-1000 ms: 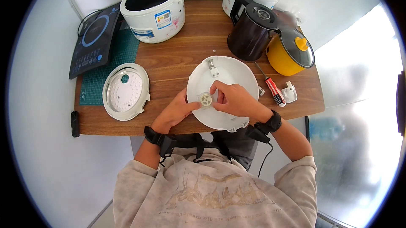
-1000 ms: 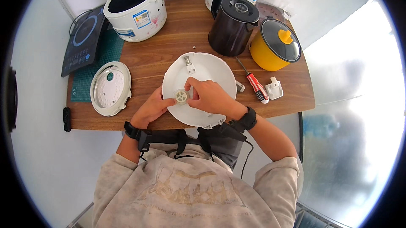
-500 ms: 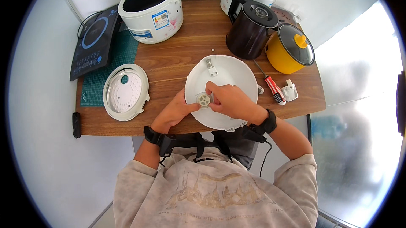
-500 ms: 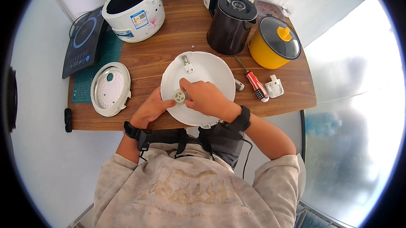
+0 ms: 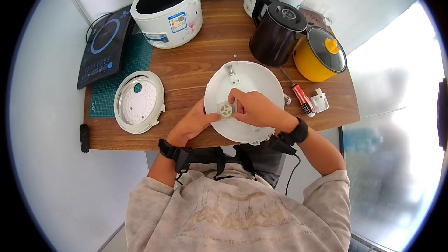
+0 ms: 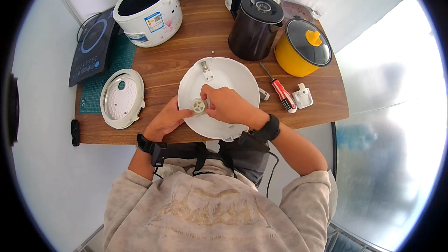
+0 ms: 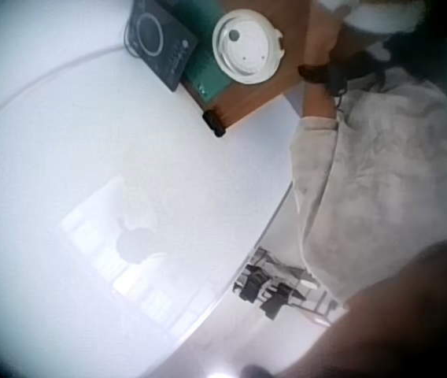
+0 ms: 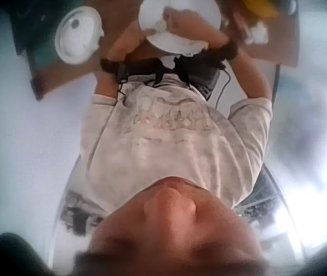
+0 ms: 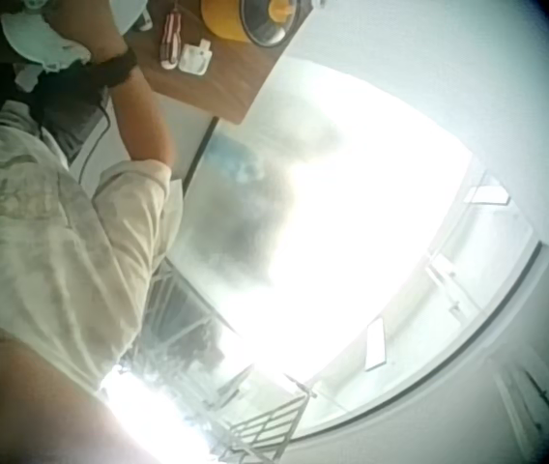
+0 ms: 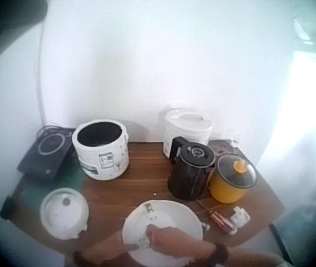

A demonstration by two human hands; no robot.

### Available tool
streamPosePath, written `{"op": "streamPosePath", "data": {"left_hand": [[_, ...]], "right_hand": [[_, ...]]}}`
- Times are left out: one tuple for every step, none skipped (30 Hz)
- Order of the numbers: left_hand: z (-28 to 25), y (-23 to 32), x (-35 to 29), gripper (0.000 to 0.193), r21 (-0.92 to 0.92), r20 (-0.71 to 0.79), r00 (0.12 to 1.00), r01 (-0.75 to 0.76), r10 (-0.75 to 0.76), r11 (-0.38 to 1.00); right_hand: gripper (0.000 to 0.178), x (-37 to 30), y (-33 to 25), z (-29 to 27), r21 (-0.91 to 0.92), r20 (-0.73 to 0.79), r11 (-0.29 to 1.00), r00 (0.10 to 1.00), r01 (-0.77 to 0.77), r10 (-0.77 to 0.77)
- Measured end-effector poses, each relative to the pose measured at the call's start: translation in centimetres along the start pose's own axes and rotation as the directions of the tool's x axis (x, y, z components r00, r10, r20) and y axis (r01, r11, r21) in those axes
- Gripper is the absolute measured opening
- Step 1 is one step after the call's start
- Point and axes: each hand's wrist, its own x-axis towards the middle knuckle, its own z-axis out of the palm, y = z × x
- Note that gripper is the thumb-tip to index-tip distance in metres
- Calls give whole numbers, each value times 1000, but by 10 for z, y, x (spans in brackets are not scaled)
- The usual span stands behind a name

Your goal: The person assembles a white plastic appliance lid by inserting a small white cylindrical component into a central hole and securing it with screws using a screwdriver. The person then places a small circular part into the center of the lid.

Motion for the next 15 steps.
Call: {"op": "streamPosePath", "data": {"left_hand": [[1, 1, -1, 64, -44, -6, 1000, 19, -19, 999], [1, 2, -2, 63, -67, -10, 1000, 28, -29, 997], [1, 3, -2, 62, -91, -13, 999, 38, -39, 995], [1, 4, -3, 61, -114, -16, 999, 47, -49, 992], [0, 3, -2, 60, -111, -14, 999, 40, -42, 993], [-1, 2, -2, 59, -108, -13, 999, 32, -34, 994], [-1, 1, -1, 58, -104, -11, 1000, 24, -26, 994], [0, 1, -1, 57, -89, -14, 1000, 23, -25, 996], [2, 1, 0, 57, -74, -18, 1000, 24, -25, 997], [3, 1, 0, 56, -60, -21, 999, 24, -25, 998], [2, 0, 1, 56, -41, -15, 1000, 5, -6, 999], [1, -2, 1, 55, -23, -10, 1000, -15, 15, 1000], [-1, -5, 2, 54, -5, -5, 999, -35, 35, 999], [-3, -7, 2, 54, 19, -9, 999, -44, 44, 999], [-5, -9, 4, 54, 43, -11, 999, -52, 52, 998]], "right_hand": [[25, 1, -1, -2, 40, 17, 999, 1000, -27, 26], [23, 2, -2, -4, 80, 34, 995, 998, -55, 52], [21, 3, -3, -6, 119, 52, 989, 996, -84, 79], [20, 4, -4, -6, 122, 50, 987, 994, -101, 96], [19, 5, -4, -6, 125, 48, 985, 992, -118, 113], [18, 6, -4, -5, 127, 45, 983, 990, -135, 130], [18, 6, -4, -5, 115, 32, 985, 992, -128, 125], [19, 5, -3, -5, 102, 19, 987, 993, -121, 120], [19, 5, -2, -4, 91, 7, 989, 993, -115, 115], [20, 5, -1, -3, 83, 0, 991, 994, -108, 108], [20, 5, 0, -2, 76, -8, 992, 995, -101, 101], [20, 5, 0, -1, 68, -14, 993, 996, -92, 93], [20, 4, -1, 0, 60, -19, 994, 995, -93, 94], [20, 4, -2, 1, 52, -23, 994, 995, -94, 95], [20, 3, -2, 3, 44, -28, 994, 995, -96, 98]]}}
